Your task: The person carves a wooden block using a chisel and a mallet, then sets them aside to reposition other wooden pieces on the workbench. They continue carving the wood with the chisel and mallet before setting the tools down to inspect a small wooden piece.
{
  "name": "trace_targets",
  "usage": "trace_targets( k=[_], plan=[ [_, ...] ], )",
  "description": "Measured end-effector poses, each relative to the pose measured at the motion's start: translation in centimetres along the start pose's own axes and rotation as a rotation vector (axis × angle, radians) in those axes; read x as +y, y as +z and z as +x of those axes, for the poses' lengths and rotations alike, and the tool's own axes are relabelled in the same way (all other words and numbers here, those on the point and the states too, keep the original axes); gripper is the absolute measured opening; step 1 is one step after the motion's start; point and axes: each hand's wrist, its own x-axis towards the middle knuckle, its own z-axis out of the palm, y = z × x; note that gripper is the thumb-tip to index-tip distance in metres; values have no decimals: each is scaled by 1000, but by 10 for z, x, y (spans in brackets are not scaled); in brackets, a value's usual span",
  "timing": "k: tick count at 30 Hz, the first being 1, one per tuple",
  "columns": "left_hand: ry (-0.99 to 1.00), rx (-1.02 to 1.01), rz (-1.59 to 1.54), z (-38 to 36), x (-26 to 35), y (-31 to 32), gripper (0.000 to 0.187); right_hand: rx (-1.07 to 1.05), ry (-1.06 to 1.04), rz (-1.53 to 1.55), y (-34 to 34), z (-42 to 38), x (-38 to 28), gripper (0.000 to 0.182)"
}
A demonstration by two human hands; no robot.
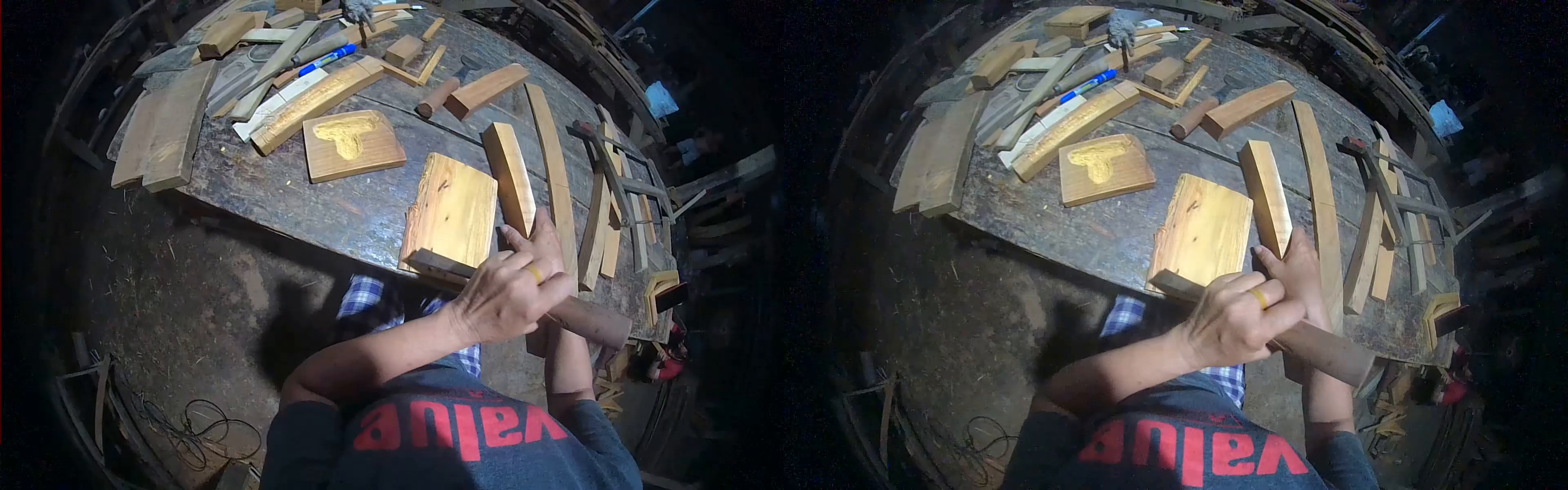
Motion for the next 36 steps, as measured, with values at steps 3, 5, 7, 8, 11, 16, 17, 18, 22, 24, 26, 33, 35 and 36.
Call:
trace_targets(
  k=[3, 5, 7, 8, 11, 16, 17, 18, 22, 24, 26, 33, 35, 36],
  plan=[
    [45, 1, -22, 5, -5, -12, 32, -22, -146, 300, -10, -2, -22, 31],
    [52, 77, -63, 11, -7, -9, 29, -260, 437, 766, -30, 8, -34, 25],
    [35, 87, -55, 10, -12, -7, 28, -207, 417, 995, -38, -6, -32, 26],
    [22, 79, -49, 9, -15, -7, 26, -167, 376, 1074, -42, -12, -21, 30],
    [-37, 33, -47, 9, -21, -7, 23, -139, 524, 1315, -58, -47, 57, 43],
    [-19, 70, -35, 15, -29, -5, 25, 114, 383, 1503, -109, -54, -3, 72],
    [-25, 68, -38, 14, -30, -4, 25, 165, 270, 1528, -113, -55, -12, 70],
    [-24, 86, -8, 15, -32, -2, 27, 207, 240, 1525, -117, -60, -5, 69],
    [-42, 156, 6, 16, -40, 2, 26, 138, -30, 1656, -132, -72, 4, 63],
    [-60, 178, 16, 17, -42, 2, 26, 106, -112, 1738, -137, -78, 3, 58],
    [-82, 211, 14, 18, -44, 3, 25, 83, -119, 1723, -141, -83, 1, 60],
    [-127, 308, 9, 25, -47, 0, 23, 156, -14, 1469, -147, -87, -11, 68],
    [-148, 335, -31, 26, -48, -3, 24, 34, -75, 1444, -149, -84, -14, 69],
    [-154, 340, -31, 25, -49, -4, 24, 26, -73, 1441, -149, -84, -17, 69]
  ],
)
